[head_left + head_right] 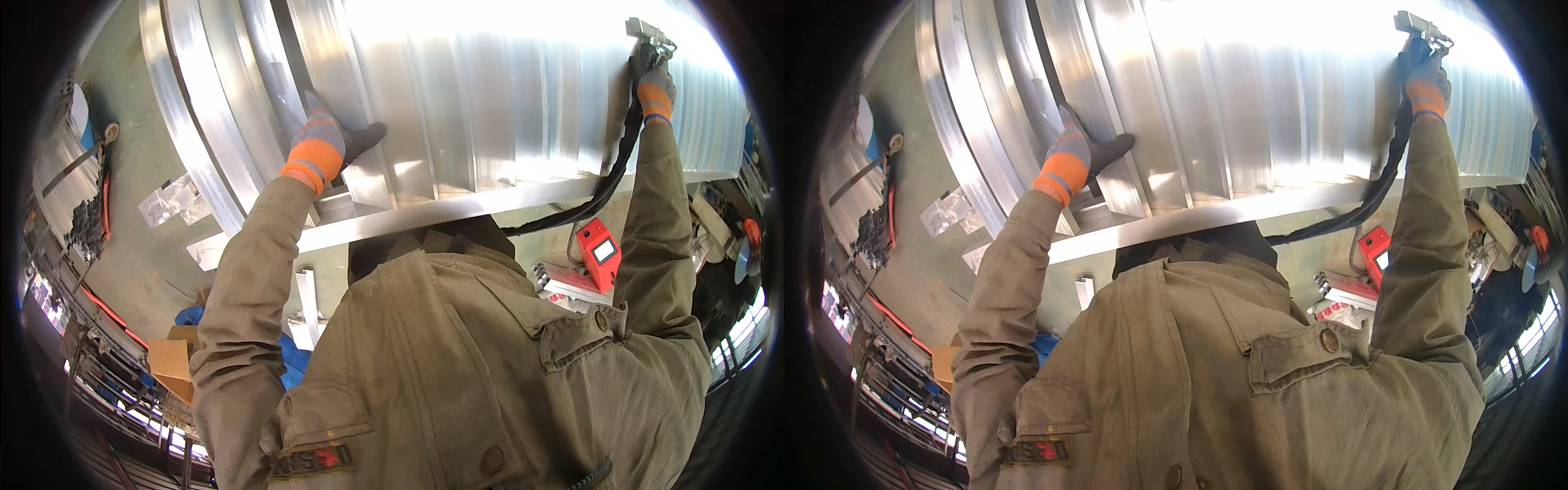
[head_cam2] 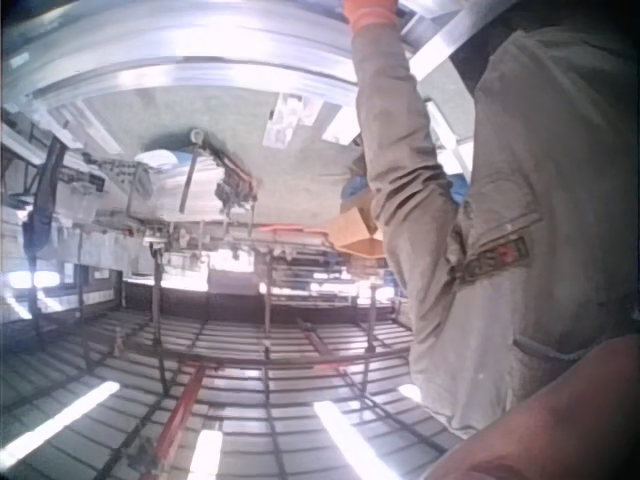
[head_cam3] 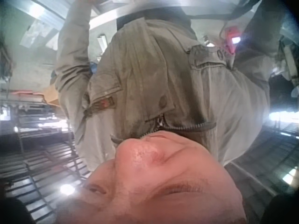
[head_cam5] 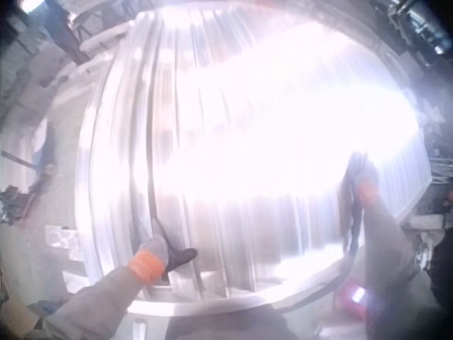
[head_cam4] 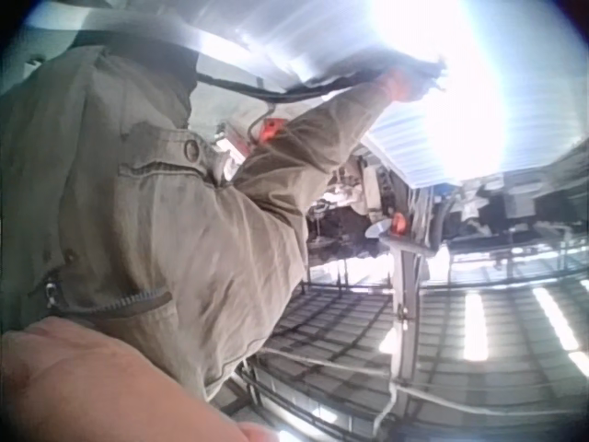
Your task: The person welds aluminum strips onto a large curved metal panel using a handheld welding torch. They repeatedly position strips, weld seams, and reposition the panel to access different edges. The person also picks up additional strips from the floor and places them on the panel before welding.
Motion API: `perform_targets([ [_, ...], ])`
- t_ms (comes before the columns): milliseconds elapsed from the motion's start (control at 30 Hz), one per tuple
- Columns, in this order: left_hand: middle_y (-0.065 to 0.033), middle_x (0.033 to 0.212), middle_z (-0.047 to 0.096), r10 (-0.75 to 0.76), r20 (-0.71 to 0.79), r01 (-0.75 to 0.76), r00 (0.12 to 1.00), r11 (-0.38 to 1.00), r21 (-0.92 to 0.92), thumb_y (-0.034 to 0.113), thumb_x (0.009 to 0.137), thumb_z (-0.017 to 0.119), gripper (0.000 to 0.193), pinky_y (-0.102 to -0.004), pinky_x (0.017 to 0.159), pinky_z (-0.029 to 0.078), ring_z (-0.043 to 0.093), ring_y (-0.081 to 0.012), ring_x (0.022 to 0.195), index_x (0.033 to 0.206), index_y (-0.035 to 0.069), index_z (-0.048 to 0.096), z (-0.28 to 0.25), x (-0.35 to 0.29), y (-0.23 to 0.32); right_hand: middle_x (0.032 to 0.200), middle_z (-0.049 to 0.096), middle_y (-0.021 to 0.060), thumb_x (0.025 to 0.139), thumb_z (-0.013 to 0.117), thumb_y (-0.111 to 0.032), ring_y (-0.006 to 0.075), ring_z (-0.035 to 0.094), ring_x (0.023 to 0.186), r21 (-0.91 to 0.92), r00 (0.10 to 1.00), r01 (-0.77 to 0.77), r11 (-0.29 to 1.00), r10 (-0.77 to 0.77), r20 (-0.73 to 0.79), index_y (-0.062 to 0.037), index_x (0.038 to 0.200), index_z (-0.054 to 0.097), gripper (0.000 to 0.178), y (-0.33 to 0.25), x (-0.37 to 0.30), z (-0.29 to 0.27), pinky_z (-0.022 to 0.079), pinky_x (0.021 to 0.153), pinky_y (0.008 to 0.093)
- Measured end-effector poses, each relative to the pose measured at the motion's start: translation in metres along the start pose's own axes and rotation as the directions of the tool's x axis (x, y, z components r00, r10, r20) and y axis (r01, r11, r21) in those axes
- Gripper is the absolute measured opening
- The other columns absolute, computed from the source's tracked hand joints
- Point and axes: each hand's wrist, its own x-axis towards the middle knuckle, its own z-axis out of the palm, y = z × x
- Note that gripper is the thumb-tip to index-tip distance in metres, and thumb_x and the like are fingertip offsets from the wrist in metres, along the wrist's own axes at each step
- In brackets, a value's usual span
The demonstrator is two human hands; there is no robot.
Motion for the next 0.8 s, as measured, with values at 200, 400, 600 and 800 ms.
perform_targets([
  [200,-0.0348,0.159,0.053,0.03,-0.035,-0.031,0.999,0.999,-0.023,0.067,0.075,0.092,0.158,-0.0406,0.118,0.051,0.061,-0.0405,0.141,0.174,-0.004,-0.009,0.002,-0.001,0.0,0.148,0.069,0.0252,0.107,0.055,-0.057,0.0465,0.064,0.139,-0.035,0.999,-0.044,0.998,0.044,0.025,-0.0041,0.155,0.053,0.071,-0.004,0.019,0.011,0.05,0.117,0.0543],
  [400,-0.0334,0.159,0.053,0.091,0.016,-0.086,0.996,0.981,-0.176,0.06,0.076,0.095,0.155,-0.0427,0.115,0.054,0.062,-0.0393,0.138,0.174,-0.004,-0.006,0.0,0.0,-0.006,0.148,0.07,0.0243,0.112,0.043,-0.044,0.0445,0.062,0.142,-0.075,0.997,-0.057,0.995,0.06,0.039,-0.003,0.154,0.054,0.06,-0.002,0.024,0.015,0.05,0.118,0.0533],
  [600,-0.0325,0.156,0.055,0.096,-0.095,-0.116,0.991,0.964,-0.24,0.053,0.077,0.097,0.143,-0.0428,0.112,0.056,0.064,-0.0379,0.135,0.171,-0.006,0.006,0.01,0.0,-0.008,0.148,0.07,0.0246,0.111,0.043,-0.048,0.0456,0.063,0.14,-0.11,0.994,-0.102,0.989,0.107,0.037,-0.0038,0.152,0.057,0.061,-0.015,0.019,0.01,0.05,0.117,0.0536],
  [800,-0.0321,0.151,0.059,0.115,-0.072,-0.129,0.991,0.967,-0.221,0.05,0.079,0.096,0.135,-0.0434,0.112,0.056,0.065,-0.0379,0.134,0.168,-0.006,0.011,0.01,-0.001,-0.005,0.148,0.069,0.0248,0.11,0.046,-0.05,0.0479,0.064,0.139,-0.145,0.992,-0.125,0.982,0.125,-0.012,-0.0052,0.152,0.057,0.063,-0.021,0.011,0.01,0.051,0.116,0.0548],
])
